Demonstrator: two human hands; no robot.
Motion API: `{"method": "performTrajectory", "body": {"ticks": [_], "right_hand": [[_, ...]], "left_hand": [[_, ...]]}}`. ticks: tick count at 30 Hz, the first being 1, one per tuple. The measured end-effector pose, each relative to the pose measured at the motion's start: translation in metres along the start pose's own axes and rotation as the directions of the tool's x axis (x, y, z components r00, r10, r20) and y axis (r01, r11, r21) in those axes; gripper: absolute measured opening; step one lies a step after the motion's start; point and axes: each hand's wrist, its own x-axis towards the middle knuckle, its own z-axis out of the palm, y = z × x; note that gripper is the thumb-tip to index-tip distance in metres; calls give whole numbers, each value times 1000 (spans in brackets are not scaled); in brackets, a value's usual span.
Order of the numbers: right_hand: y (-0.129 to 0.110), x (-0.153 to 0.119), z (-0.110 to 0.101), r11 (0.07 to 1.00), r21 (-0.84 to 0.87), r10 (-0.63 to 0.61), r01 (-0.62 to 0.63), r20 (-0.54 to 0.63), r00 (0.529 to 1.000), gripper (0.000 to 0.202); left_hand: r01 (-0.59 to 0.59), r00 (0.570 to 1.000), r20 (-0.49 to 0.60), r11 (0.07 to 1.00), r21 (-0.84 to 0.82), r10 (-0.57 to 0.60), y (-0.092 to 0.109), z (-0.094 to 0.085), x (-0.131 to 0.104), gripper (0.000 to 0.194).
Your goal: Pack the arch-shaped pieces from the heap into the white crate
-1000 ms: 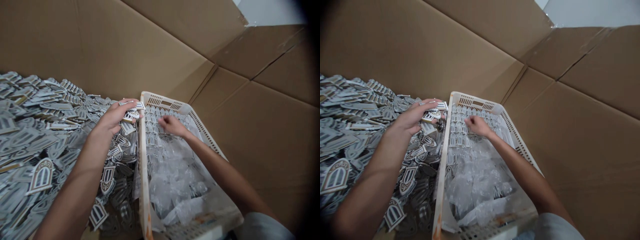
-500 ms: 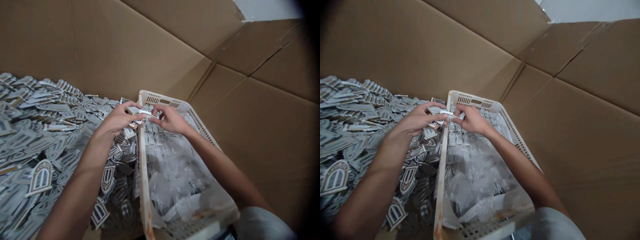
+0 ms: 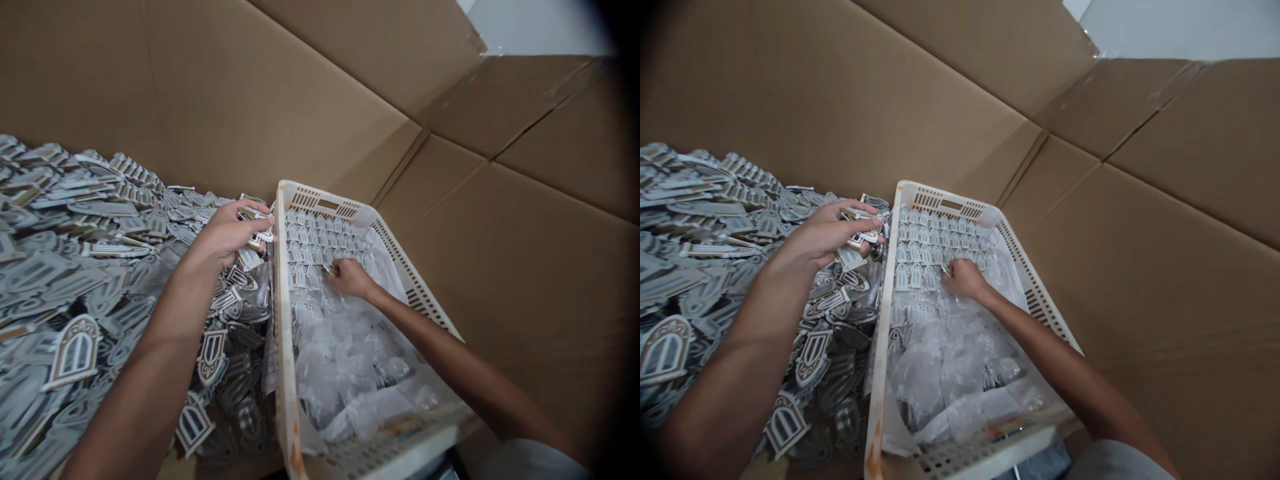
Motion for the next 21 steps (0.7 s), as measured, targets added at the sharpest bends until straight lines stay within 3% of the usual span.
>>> {"method": "performTrajectory", "body": {"ticks": [6, 10, 15, 18, 21], "right_hand": [[-6, -2, 18, 998, 17, 66, -66, -32, 997, 32], [-5, 0, 17, 986, 109, 125, -128, 32, 992, 37], [5, 5, 21, 962, 225, 127, -153, 124, 984, 29], [13, 9, 28, 926, 333, 144, -178, 123, 982, 28], [21, 10, 34, 886, 420, 175, -198, 93, 980, 24]], "left_hand": [[-21, 1000, -14, 1000, -11, 21, -3, 1, 2, 25], [-35, 999, -19, 999, 19, 35, -4, 0, 3, 23], [-44, 998, -33, 999, 30, 45, -3, 0, 2, 22], [-19, 999, -27, 999, 45, 20, -3, -1, 2, 23], [-68, 997, 33, 996, 65, 66, -6, -2, 3, 24]]}}
